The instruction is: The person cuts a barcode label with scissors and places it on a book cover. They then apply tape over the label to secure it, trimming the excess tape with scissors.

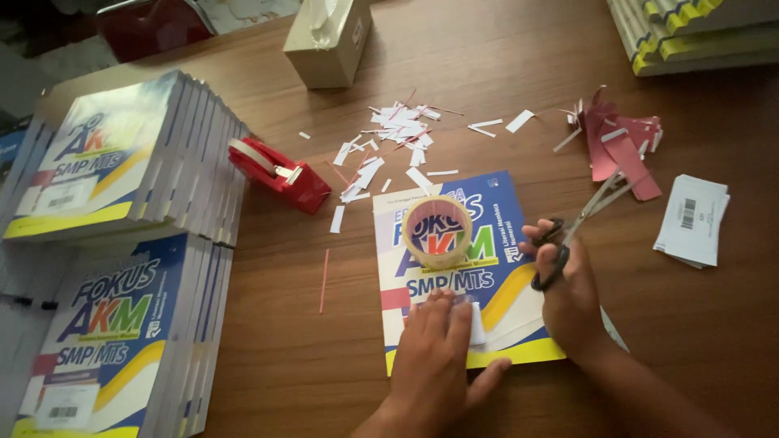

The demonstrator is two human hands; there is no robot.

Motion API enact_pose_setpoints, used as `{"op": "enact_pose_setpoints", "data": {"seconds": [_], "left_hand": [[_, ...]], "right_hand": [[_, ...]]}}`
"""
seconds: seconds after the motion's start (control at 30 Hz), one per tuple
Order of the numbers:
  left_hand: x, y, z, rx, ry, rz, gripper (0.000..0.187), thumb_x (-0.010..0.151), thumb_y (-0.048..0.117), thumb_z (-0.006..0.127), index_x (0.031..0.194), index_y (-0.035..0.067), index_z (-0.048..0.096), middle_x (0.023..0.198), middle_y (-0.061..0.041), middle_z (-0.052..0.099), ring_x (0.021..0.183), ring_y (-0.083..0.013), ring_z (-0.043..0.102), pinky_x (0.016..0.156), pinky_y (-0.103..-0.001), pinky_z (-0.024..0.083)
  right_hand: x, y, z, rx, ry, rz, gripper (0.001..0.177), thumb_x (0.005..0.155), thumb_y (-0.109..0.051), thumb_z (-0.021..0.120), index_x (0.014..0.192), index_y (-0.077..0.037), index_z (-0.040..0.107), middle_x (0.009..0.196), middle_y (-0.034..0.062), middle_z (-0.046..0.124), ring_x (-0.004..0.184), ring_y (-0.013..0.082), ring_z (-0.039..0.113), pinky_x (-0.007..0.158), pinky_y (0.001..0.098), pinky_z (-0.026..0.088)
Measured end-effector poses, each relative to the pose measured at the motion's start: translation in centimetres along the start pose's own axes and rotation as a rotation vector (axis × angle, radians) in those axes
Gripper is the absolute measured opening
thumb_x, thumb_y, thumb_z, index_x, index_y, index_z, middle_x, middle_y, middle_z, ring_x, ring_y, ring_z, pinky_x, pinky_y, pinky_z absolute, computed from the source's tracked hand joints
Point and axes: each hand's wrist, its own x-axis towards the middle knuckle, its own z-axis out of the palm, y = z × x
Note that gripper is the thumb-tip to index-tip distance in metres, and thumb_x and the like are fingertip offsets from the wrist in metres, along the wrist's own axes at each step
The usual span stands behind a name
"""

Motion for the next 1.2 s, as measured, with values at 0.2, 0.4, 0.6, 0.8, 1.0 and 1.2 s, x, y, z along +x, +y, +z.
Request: {"op": "enact_pose_setpoints", "data": {"seconds": [0.2, 0.4, 0.6, 0.8, 1.0, 1.2], "left_hand": [[1.4, 0.4, -0.5, 0.007, 0.012, -0.085, 0.062, 0.085, 0.035, 0.077, 0.125, -0.008, 0.058, 0.117, -0.029, 0.064, 0.103, -0.0399, 0.065, 0.084, -0.045, 0.056], [1.0, -0.5, 0.4, 0.001, 0.114, -0.058, 0.015, 0.081, 0.011, 0.073, 0.087, 0.0, 0.067, 0.113, -0.031, 0.071, 0.105, -0.0429, 0.072, 0.076, -0.041, 0.064], [1.0, -1.0, 0.2, -0.06, 0.191, -0.033, 0.004, 0.084, 0.002, 0.065, 0.087, 0.001, 0.063, 0.104, -0.024, 0.076, 0.094, -0.034, 0.078, 0.082, -0.038, 0.064], [0.9, -0.8, 0.0, -0.003, 0.211, -0.073, 0.018, 0.086, 0.005, 0.064, 0.103, -0.001, 0.066, 0.099, -0.024, 0.076, 0.097, -0.0338, 0.078, 0.07, -0.034, 0.064], [0.9, -0.8, 0.1, -0.064, 0.216, -0.068, 0.015, 0.086, 0.003, 0.065, 0.101, 0.001, 0.066, 0.099, -0.02, 0.077, 0.099, -0.0331, 0.078, 0.083, -0.037, 0.064], [1.1, -0.6, -0.4, -0.07, 0.255, -0.066, 0.01, 0.087, 0.002, 0.063, 0.096, 0.001, 0.068, 0.091, -0.018, 0.077, 0.093, -0.0313, 0.08, 0.074, -0.035, 0.065]], "right_hand": [[0.0, -1.5, -2.6, -0.128, -0.086, 0.093, 0.058, 0.091, -0.038, 0.056, 0.136, -0.003, 0.053, 0.119, 0.0115, 0.066, 0.1, 0.0198, 0.065, 0.091, 0.0349, 0.053], [2.8, -0.8, -7.7, -0.722, -0.338, -0.034, 0.069, 0.056, -0.016, 0.093, 0.122, -0.013, 0.073, 0.121, 0.0035, 0.077, 0.097, 0.0175, 0.074, 0.083, 0.0314, 0.061], [2.7, -1.0, -7.8, -0.803, -0.275, 0.002, 0.061, 0.059, -0.012, 0.091, 0.118, -0.013, 0.075, 0.106, -0.0008, 0.08, 0.073, 0.014, 0.07, 0.065, 0.0272, 0.056], [3.5, -2.8, -8.2, -0.973, -0.319, 0.092, 0.065, 0.064, -0.019, 0.09, 0.126, -0.019, 0.07, 0.115, -0.0014, 0.076, 0.085, 0.0182, 0.072, 0.073, 0.0323, 0.06], [3.7, -1.3, -9.3, -1.058, -0.359, 0.023, 0.064, 0.063, -0.024, 0.091, 0.124, -0.022, 0.071, 0.112, -0.0015, 0.075, 0.089, 0.0173, 0.069, 0.076, 0.0326, 0.056], [4.5, 1.2, -12.9, -1.032, -0.411, -0.181, 0.066, 0.056, -0.026, 0.092, 0.119, -0.021, 0.073, 0.119, -0.0051, 0.076, 0.096, 0.0175, 0.072, 0.083, 0.0326, 0.059]]}}
